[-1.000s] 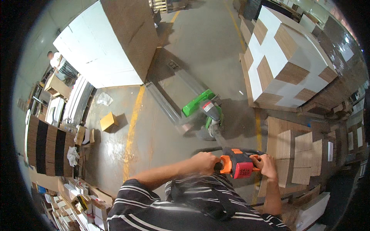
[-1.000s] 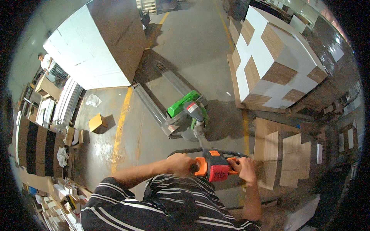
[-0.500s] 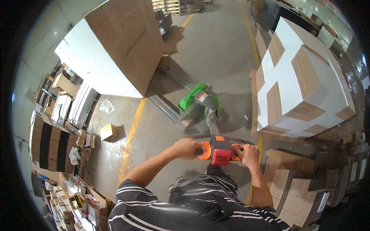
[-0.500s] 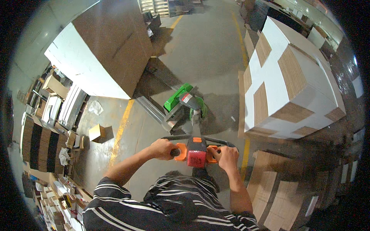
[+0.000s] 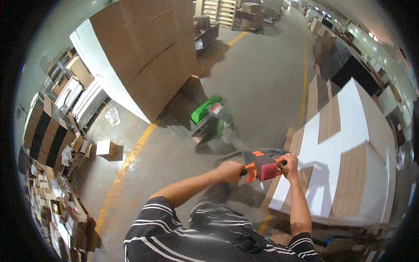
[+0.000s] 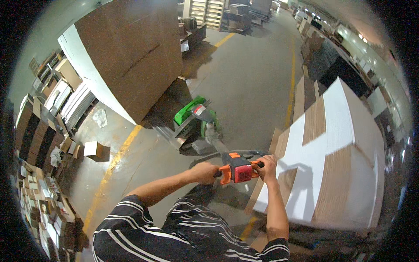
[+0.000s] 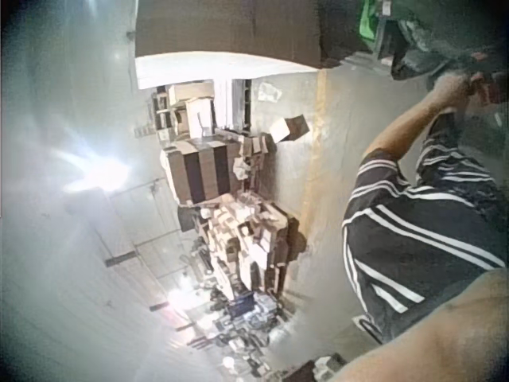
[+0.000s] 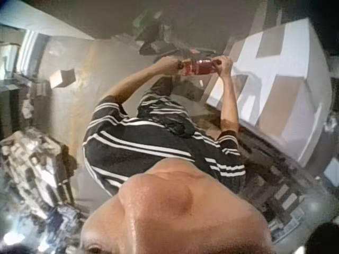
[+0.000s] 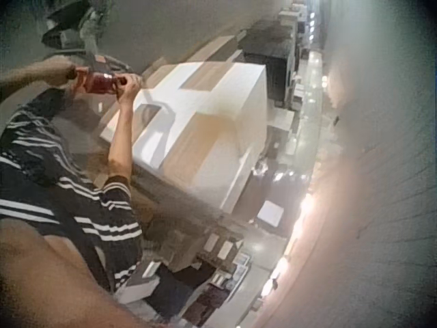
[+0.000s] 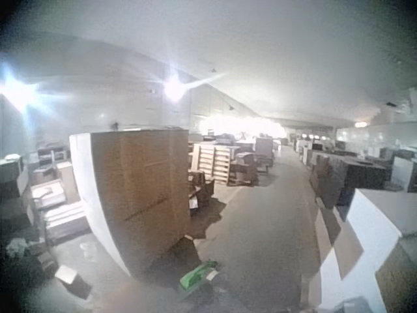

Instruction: The person uses a manual pallet jack to lift and move a large stack of cardboard boxes across a warehouse floor. They navigate the pallet jack through aisles of stacked materials and wooden pallets, repositioning the load to a different area.

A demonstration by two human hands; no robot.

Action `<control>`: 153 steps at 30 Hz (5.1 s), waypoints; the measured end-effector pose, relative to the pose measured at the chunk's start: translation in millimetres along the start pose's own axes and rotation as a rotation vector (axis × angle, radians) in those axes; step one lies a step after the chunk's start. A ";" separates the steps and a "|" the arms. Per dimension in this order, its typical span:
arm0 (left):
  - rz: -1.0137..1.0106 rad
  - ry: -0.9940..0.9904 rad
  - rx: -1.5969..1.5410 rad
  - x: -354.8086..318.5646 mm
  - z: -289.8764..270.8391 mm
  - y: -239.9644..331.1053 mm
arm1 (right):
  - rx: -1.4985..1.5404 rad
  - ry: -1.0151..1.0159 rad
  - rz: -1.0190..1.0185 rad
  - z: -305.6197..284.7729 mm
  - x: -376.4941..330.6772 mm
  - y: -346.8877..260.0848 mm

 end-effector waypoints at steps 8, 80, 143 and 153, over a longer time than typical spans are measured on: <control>-0.140 0.073 -0.269 151.6 -54.6 -3.7 | 0.123 -0.105 -0.120 -3.9 195.0 122.4; -1.218 0.565 0.124 291.0 -178.3 -202.4 | -0.002 -1.471 -0.907 187.8 648.7 87.2; -1.009 1.280 0.271 36.2 -172.9 -430.4 | 0.413 -1.363 -0.400 309.2 493.4 -149.4; -0.769 1.333 0.143 25.4 -227.3 -475.5 | 0.304 -1.421 -0.240 337.8 523.8 -181.5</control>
Point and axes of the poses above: each hand's wrist, its own x-axis towards the middle knuckle, its own z-axis out of the palm, y = z × x, the point moved 1 cm from there along x, towards the middle knuckle, and after that the axes turned 4 degrees about x, right-handed, at the moved point
